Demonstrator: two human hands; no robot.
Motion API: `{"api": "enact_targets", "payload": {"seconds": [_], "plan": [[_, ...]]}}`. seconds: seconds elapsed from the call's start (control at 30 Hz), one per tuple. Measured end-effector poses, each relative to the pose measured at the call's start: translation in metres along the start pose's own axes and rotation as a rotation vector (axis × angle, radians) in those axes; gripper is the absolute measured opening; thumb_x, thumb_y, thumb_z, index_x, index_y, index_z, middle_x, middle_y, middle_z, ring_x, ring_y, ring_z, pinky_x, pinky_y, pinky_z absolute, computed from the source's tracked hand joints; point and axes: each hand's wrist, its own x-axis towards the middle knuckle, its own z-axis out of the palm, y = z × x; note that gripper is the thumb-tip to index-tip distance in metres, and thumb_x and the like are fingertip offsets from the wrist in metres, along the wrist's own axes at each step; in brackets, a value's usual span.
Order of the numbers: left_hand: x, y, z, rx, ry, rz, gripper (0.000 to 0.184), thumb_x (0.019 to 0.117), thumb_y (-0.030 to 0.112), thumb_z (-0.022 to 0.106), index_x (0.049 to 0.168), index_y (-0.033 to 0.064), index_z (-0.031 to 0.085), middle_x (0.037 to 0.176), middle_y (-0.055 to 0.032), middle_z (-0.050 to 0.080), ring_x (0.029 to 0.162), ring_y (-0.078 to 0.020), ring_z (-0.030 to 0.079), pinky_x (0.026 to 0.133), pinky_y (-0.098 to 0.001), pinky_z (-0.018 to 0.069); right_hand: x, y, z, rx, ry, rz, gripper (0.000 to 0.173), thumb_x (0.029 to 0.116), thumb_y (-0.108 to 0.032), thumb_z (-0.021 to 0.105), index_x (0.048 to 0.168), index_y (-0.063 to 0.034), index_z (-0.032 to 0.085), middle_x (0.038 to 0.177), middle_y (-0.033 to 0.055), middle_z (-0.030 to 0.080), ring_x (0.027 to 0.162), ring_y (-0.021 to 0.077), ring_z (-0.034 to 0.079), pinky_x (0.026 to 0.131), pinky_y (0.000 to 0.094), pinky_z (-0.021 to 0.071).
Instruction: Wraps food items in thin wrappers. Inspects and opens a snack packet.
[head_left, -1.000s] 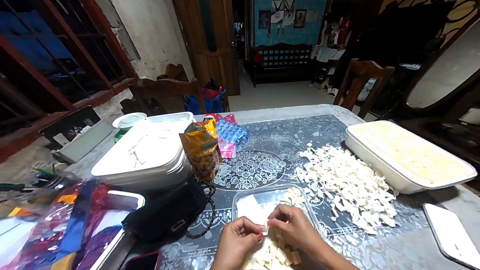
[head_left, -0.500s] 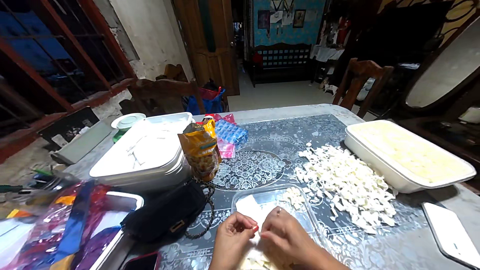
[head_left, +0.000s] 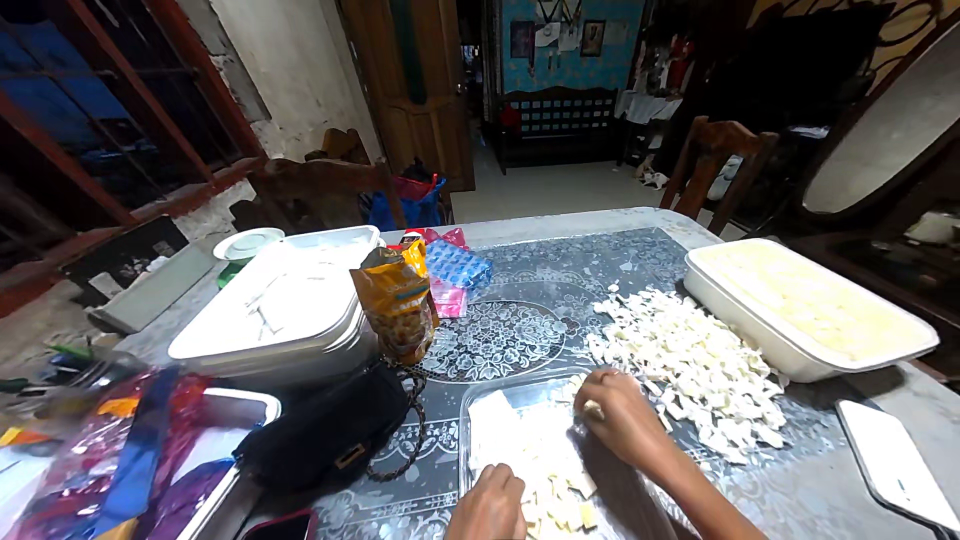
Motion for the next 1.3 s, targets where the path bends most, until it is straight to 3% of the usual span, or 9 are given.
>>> {"api": "enact_targets", "payload": {"seconds": [0.13,0.4,0.6,0.73,0.8,0.87,1.07,1.2,1.3], "plan": [[0.0,0.002,0.009,0.044,0.067,-0.003,0.018,0.0885,-0.001,0.062,0.1,-0.0101,0.072,0.098,-0.0253,0.07,0.093,-0.0412,0.071,0.075,-0.0497,0.0598,-0.001,-0.014,0.017,0.101,-0.361,-0.063,0.026,0.0924,-0.023,0.074,0.102,0.002,0.075,0.102,0.023,0.071,0.106,0.0412,0.064,0.099,0.058,0.0439],[0.001,0.001,0.019,0.107,0.232,0.02,0.013,0.0874,0.0,0.063,0.09,-0.0079,0.074,0.091,-0.0225,0.071,0.086,-0.0391,0.072,0.069,-0.0467,0.0599,0.002,-0.013,0.015,0.041,-0.421,0.003,0.022,0.1,-0.013,0.062,0.113,-0.0018,0.076,0.113,0.0231,0.07,0.115,0.0395,0.063,0.101,0.0527,0.0467],[0.001,-0.005,0.007,-0.071,0.125,-0.011,0.013,0.0915,0.0,0.062,0.093,-0.0086,0.073,0.096,-0.0232,0.073,0.092,-0.0398,0.072,0.082,-0.0525,0.0586,0.008,-0.009,0.015,0.143,-0.503,0.072,0.025,0.0966,-0.017,0.07,0.111,0.0031,0.071,0.109,0.0235,0.069,0.111,0.04,0.063,0.098,0.0566,0.0462],[0.007,-0.013,-0.014,-0.379,0.125,-0.189,0.021,0.1008,0.011,0.059,0.106,-0.0074,0.067,0.085,-0.0177,0.071,0.078,-0.0304,0.071,0.076,-0.0497,0.0576,0.003,-0.007,0.015,0.333,-0.242,0.019,0.026,0.0986,-0.021,0.067,0.109,0.0033,0.071,0.1,0.0194,0.071,0.096,0.0327,0.068,0.091,0.0518,0.0519],[0.011,-0.014,-0.015,-0.581,0.22,-0.243,0.021,0.1026,0.013,0.055,0.11,-0.005,0.061,0.072,-0.0066,0.062,0.064,-0.0159,0.061,0.066,-0.0365,0.0529,-0.001,-0.011,0.019,0.545,-0.069,-0.06,0.023,0.0969,-0.019,0.067,0.105,0.0013,0.073,0.096,0.0111,0.072,0.088,0.0169,0.066,0.082,0.0345,0.0534],[0.013,-0.016,-0.011,-0.78,0.262,-0.253,0.018,0.104,0.013,0.05,0.112,-0.0022,0.055,0.073,-0.0013,0.064,0.065,-0.0088,0.066,0.066,-0.0296,0.0569,-0.004,-0.018,0.022,0.762,-0.06,-0.081,0.018,0.0961,-0.013,0.067,0.104,0.0013,0.073,0.095,0.0042,0.072,0.084,0.0042,0.065,0.079,0.0232,0.0542],[0.013,-0.008,0.004,-0.827,0.319,-0.24,0.02,0.1057,0.01,0.044,0.116,-0.0067,0.049,0.076,-0.0065,0.065,0.068,-0.0109,0.068,0.069,-0.0322,0.0592,-0.014,-0.039,0.035,0.648,-0.136,-0.073,0.018,0.0971,-0.011,0.066,0.105,0.0032,0.074,0.097,0.014,0.073,0.086,0.0161,0.069,0.082,0.0312,0.0554],[0.011,-0.001,0.004,-0.941,0.356,-0.239,0.032,0.0939,-0.001,0.065,0.119,-0.005,0.046,0.085,-0.0063,0.074,0.075,-0.01,0.073,0.074,-0.0301,0.0598,-0.012,-0.037,0.047,0.68,-0.015,-0.106,0.015,0.0921,-0.01,0.07,0.099,0.0019,0.076,0.111,0.0179,0.07,0.106,0.0222,0.064,0.091,0.0341,0.0519],[0.012,-0.003,0.001,-0.967,0.373,-0.211,0.037,0.0929,-0.003,0.064,0.128,-0.0093,0.056,0.094,-0.0068,0.076,0.081,-0.0087,0.074,0.079,-0.029,0.0615,-0.007,-0.028,0.041,0.93,-0.076,-0.073,0.012,0.0931,-0.003,0.067,0.102,0.0053,0.071,0.109,0.0106,0.069,0.098,0.0104,0.067,0.085,0.0264,0.057]]}}
